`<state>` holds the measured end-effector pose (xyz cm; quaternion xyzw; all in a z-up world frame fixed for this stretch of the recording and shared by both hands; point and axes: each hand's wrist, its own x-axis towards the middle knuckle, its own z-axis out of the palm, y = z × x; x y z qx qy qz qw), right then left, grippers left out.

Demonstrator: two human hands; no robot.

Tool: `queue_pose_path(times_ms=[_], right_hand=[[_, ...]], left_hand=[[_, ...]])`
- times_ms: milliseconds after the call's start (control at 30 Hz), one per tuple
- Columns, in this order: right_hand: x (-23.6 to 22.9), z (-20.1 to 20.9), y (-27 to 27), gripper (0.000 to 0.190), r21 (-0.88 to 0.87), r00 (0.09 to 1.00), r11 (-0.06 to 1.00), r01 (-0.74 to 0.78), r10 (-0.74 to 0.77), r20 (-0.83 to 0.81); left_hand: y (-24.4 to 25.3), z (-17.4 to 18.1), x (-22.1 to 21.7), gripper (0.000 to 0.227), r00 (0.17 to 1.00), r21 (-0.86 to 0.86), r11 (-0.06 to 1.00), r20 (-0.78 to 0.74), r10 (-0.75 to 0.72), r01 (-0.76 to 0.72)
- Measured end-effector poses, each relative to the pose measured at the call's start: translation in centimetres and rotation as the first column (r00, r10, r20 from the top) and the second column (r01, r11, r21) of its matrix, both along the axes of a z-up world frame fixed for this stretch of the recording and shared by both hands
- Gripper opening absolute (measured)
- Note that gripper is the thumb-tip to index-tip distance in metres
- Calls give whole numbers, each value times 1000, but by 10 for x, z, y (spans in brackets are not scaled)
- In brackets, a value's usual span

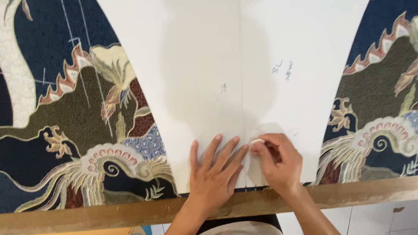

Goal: The person places a white paper pattern on a patterned fabric and uses a white marking tool to trace the pattern's outline. They repeatedly reposition the pattern and continue marking along the edges.

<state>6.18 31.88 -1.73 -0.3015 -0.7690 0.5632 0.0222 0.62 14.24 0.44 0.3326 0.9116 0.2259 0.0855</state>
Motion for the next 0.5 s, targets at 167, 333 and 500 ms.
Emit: queue_pose_path(times_ms=[167, 333, 500], right_hand=[[3, -8, 10, 20, 204, 972, 959, -196, 217, -89], [6, -13, 8, 10, 188, 976, 961, -204, 214, -33], [8, -17, 6, 11, 162, 969, 972, -172, 197, -152]], left_hand=[[36, -7, -61, 47, 999, 43, 999, 19, 33, -34], [104, -42, -192, 49, 981, 12, 999, -189, 53, -51], [143, -49, -297, 49, 960, 14, 987, -234, 156, -157]])
